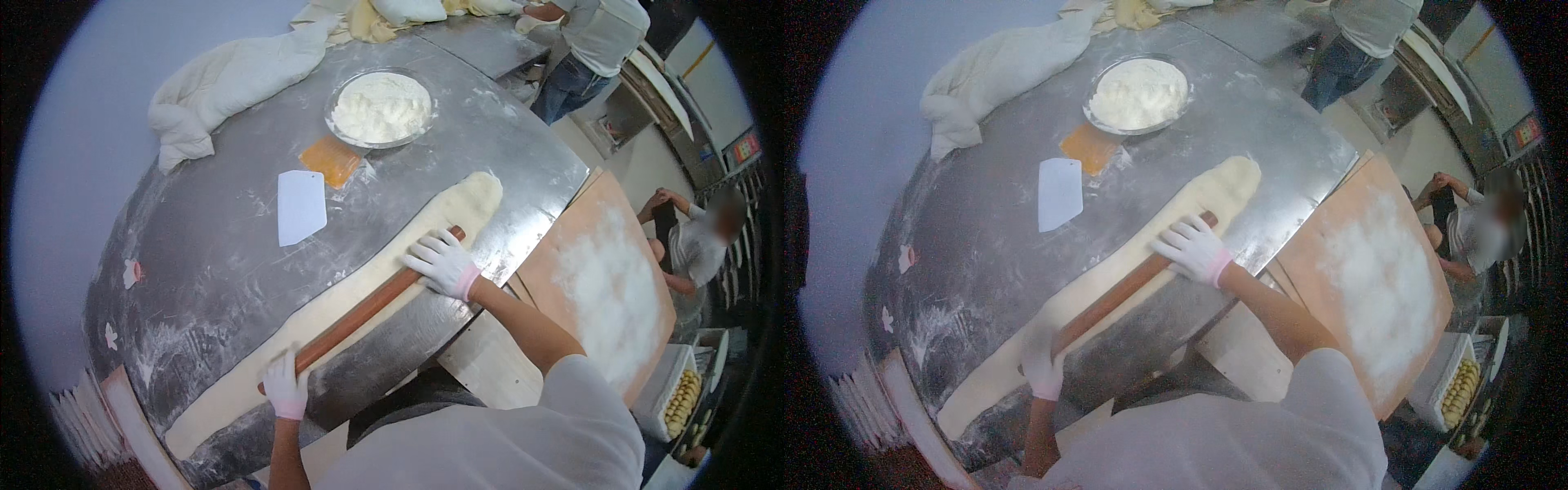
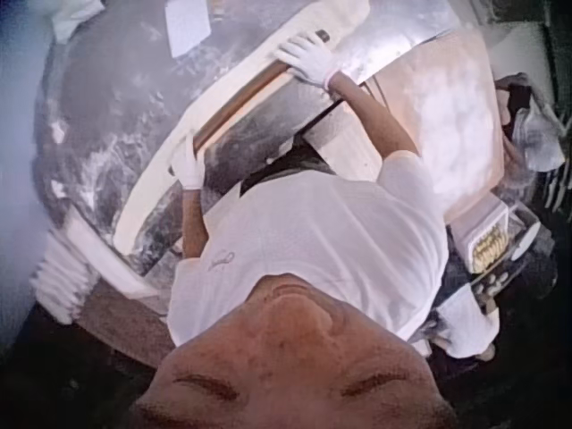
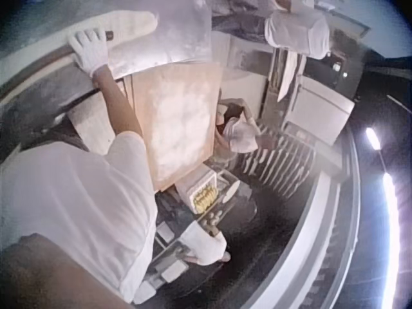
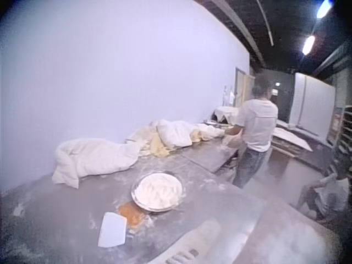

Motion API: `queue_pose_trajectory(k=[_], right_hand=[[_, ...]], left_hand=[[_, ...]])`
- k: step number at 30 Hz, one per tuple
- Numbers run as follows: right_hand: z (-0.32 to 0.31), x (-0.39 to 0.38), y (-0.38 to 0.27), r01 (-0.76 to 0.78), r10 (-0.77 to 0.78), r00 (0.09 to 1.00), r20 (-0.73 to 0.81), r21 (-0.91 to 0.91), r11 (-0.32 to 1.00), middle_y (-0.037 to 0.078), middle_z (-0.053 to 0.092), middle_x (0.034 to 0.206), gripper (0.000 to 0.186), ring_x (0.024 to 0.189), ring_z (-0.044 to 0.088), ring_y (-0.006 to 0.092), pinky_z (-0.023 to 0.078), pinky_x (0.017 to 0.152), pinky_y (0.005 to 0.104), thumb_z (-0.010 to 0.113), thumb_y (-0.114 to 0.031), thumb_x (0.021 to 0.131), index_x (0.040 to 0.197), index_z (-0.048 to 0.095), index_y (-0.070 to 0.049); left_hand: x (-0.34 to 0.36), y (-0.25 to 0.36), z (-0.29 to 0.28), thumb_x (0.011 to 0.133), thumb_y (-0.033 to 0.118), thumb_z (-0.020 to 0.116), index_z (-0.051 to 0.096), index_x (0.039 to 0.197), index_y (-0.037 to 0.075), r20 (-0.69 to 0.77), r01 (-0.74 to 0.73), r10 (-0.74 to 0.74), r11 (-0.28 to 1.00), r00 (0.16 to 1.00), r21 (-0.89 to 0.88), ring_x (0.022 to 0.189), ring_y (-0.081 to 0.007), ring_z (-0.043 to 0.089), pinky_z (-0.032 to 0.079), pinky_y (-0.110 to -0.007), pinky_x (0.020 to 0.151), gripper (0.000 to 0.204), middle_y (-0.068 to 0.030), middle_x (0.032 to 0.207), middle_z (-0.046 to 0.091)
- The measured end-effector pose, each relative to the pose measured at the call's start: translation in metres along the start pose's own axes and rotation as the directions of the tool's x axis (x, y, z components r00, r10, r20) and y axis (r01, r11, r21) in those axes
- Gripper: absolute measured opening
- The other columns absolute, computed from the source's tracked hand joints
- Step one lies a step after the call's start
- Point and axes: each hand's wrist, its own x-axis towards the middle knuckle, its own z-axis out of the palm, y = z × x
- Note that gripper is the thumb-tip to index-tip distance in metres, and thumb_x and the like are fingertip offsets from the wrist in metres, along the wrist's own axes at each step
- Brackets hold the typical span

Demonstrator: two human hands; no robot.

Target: The person uses their hands and a rolling pin to stretch, roll, and shape a large piece of dough on a floured metal table, occasionally using a plastic scraper to cut or adjust it.

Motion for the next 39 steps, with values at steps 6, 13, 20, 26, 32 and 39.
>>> queue_pose_trajectory(k=[6,13,20,26,32,39], right_hand=[[-0.046,-0.035,0.006,-0.061,0.060,0.995,0.083,0.007,0.998,0.006,0.058,0.089,0.040,0.089,0.057,0.0241,0.046,0.077,0.0369,0.070,-0.024,0.072,0.107,0.055,-0.011],[0.019,-0.283,-0.091,-0.886,0.579,0.430,0.693,0.447,0.123,0.009,0.066,0.088,0.055,0.075,0.063,0.0140,0.052,0.067,0.0313,0.074,-0.021,0.073,0.122,0.057,-0.005],[-0.037,-0.322,-0.173,-0.759,0.505,0.201,0.840,0.459,-0.462,0.006,0.061,0.076,0.047,0.064,0.057,0.0116,0.048,0.058,0.0275,0.077,-0.026,0.075,0.110,0.058,0.000],[-0.053,-0.325,-0.134,-0.936,0.742,0.121,0.659,0.324,-0.136,0.019,0.065,0.096,0.065,0.089,0.063,0.0300,0.049,0.078,0.0375,0.077,-0.041,0.069,0.116,0.058,0.000],[-0.077,-0.361,-0.104,-0.923,0.737,0.042,0.674,0.310,-0.230,0.022,0.066,0.102,0.063,0.099,0.063,0.0343,0.049,0.084,0.0399,0.076,-0.044,0.067,0.114,0.061,-0.004],[-0.074,-0.386,-0.050,-0.978,0.889,0.005,0.458,0.186,-0.090,0.019,0.067,0.087,0.053,0.083,0.066,0.0324,0.051,0.074,0.0403,0.079,-0.031,0.065,0.106,0.062,-0.002]], left_hand=[[0.034,-0.004,-0.026,0.068,0.017,0.070,0.058,0.110,0.006,-0.320,-0.229,0.240,0.971,0.917,0.072,0.092,-0.0318,0.057,0.040,-0.048,0.084,0.045,-0.0131,0.100,0.059],[0.134,0.196,0.002,0.073,0.045,0.068,0.059,0.108,0.012,-0.050,-0.692,0.690,0.721,0.722,-0.039,0.103,-0.0268,0.049,0.033,-0.049,0.093,0.049,-0.0076,0.107,0.054],[0.137,0.253,0.065,0.079,0.051,0.060,0.046,0.135,0.009,-0.080,-0.832,0.829,0.552,0.554,-0.053,0.131,-0.0325,0.033,0.019,-0.057,0.108,0.071,-0.0135,0.138,0.044],[0.189,0.336,0.081,0.084,0.046,0.056,0.047,0.134,0.009,0.013,-0.881,0.885,0.466,0.466,-0.080,0.133,-0.0316,0.033,0.019,-0.059,0.107,0.063,-0.0126,0.138,0.044],[0.214,0.391,0.083,0.088,0.047,0.050,0.045,0.136,0.010,-0.019,-0.902,0.902,0.431,0.431,-0.010,0.135,-0.0312,0.030,0.019,-0.058,0.108,0.061,-0.0124,0.141,0.042],[0.276,0.448,0.101,0.090,0.044,0.049,0.046,0.135,0.011,0.004,-0.879,0.880,0.474,0.475,0.045,0.135,-0.0337,0.030,0.019,-0.056,0.108,0.056,-0.0108,0.143,0.041]])
